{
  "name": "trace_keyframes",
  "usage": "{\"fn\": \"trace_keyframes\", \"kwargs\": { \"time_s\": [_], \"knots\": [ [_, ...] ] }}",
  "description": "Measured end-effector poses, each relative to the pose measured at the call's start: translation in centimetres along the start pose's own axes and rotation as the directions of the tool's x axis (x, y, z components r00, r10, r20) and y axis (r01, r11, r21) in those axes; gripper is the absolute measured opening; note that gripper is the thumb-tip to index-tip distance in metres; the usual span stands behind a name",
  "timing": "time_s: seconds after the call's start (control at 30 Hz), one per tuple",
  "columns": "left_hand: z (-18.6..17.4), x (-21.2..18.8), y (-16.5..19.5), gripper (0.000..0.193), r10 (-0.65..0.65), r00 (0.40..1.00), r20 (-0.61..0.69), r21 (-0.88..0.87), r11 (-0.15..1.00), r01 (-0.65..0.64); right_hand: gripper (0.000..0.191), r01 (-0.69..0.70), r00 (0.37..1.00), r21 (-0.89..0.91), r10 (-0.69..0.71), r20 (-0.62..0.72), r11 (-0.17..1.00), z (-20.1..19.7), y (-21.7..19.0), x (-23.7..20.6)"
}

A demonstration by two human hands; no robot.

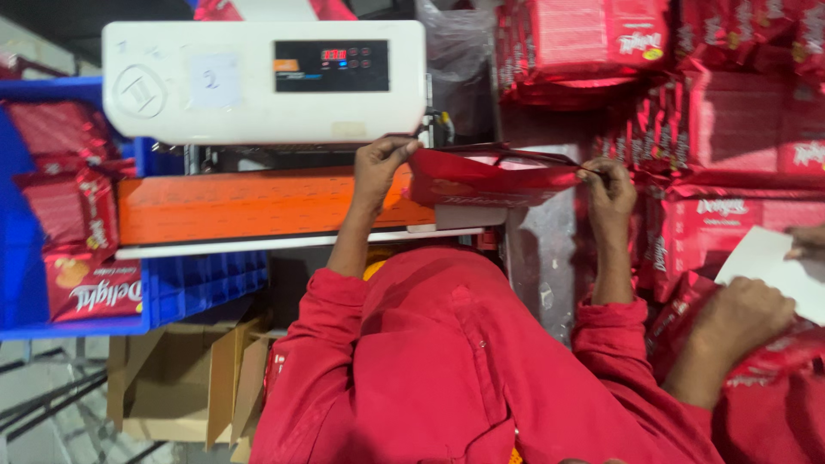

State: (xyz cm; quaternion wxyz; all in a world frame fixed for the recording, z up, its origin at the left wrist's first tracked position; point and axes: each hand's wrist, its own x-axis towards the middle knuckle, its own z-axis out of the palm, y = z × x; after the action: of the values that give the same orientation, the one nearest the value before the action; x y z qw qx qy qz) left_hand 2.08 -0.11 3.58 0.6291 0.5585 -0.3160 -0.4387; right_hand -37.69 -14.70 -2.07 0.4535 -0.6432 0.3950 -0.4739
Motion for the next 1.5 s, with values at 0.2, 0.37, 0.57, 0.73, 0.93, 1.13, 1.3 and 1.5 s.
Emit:
{"fn": "trace_keyframes", "kwargs": {
  "time_s": [0.2, 0.37, 0.57, 0.73, 0.93, 1.13, 1.3, 1.5],
  "knots": [
    [-0.3, -0.5, -1.7, 0.037, -0.009, 0.996, 0.086, -0.298, 0.954, 0.035, 0.015, -0.136, 0.990, 0.161, 0.129, 0.048, 0.978, 0.6, -1.6, 0.1],
    [0.0, -0.6, -3.0, 0.018, 0.210, 0.975, 0.066, -0.019, 0.978, -0.210, 0.027, -0.158, 0.981, 0.101, 0.144, 0.130, 0.982, 1.2, -3.6, 0.5],
    [0.6, -1.3, -1.5, 0.018, 0.462, 0.886, 0.046, 0.341, 0.826, -0.448, 0.013, 0.051, 0.988, -0.233, -0.015, 0.155, 0.971, 0.0, -4.4, 0.9],
    [1.0, -1.6, -0.4, 0.018, 0.378, 0.926, -0.002, 0.209, 0.906, -0.369, 0.010, 0.099, 0.993, -0.263, -0.111, -0.033, 0.960, 0.0, -3.6, -0.3],
    [0.5, -0.3, -2.2, 0.011, 0.313, 0.950, -0.022, 0.106, 0.945, -0.309, 0.015, 0.019, 0.999, -0.079, -0.021, -0.027, 0.997, 0.7, -1.8, -0.7],
    [0.0, 0.0, -3.4, 0.010, 0.277, 0.960, 0.028, 0.010, 0.961, -0.278, 0.018, -0.065, 0.994, 0.280, 0.039, 0.098, 0.958, -0.1, 0.3, 0.3],
    [0.0, 0.1, -3.3, 0.011, 0.296, 0.954, 0.048, -0.003, 0.955, -0.297, 0.039, -0.147, 0.989, 0.181, 0.139, 0.053, 0.973, 0.2, -0.1, 0.1],
    [-0.5, 0.0, -3.8, 0.014, 0.327, 0.945, 0.032, 0.009, 0.945, -0.327, 0.013, 0.160, 0.984, -0.274, -0.176, -0.036, 0.948, 1.2, -1.4, -1.5]
  ]
}}
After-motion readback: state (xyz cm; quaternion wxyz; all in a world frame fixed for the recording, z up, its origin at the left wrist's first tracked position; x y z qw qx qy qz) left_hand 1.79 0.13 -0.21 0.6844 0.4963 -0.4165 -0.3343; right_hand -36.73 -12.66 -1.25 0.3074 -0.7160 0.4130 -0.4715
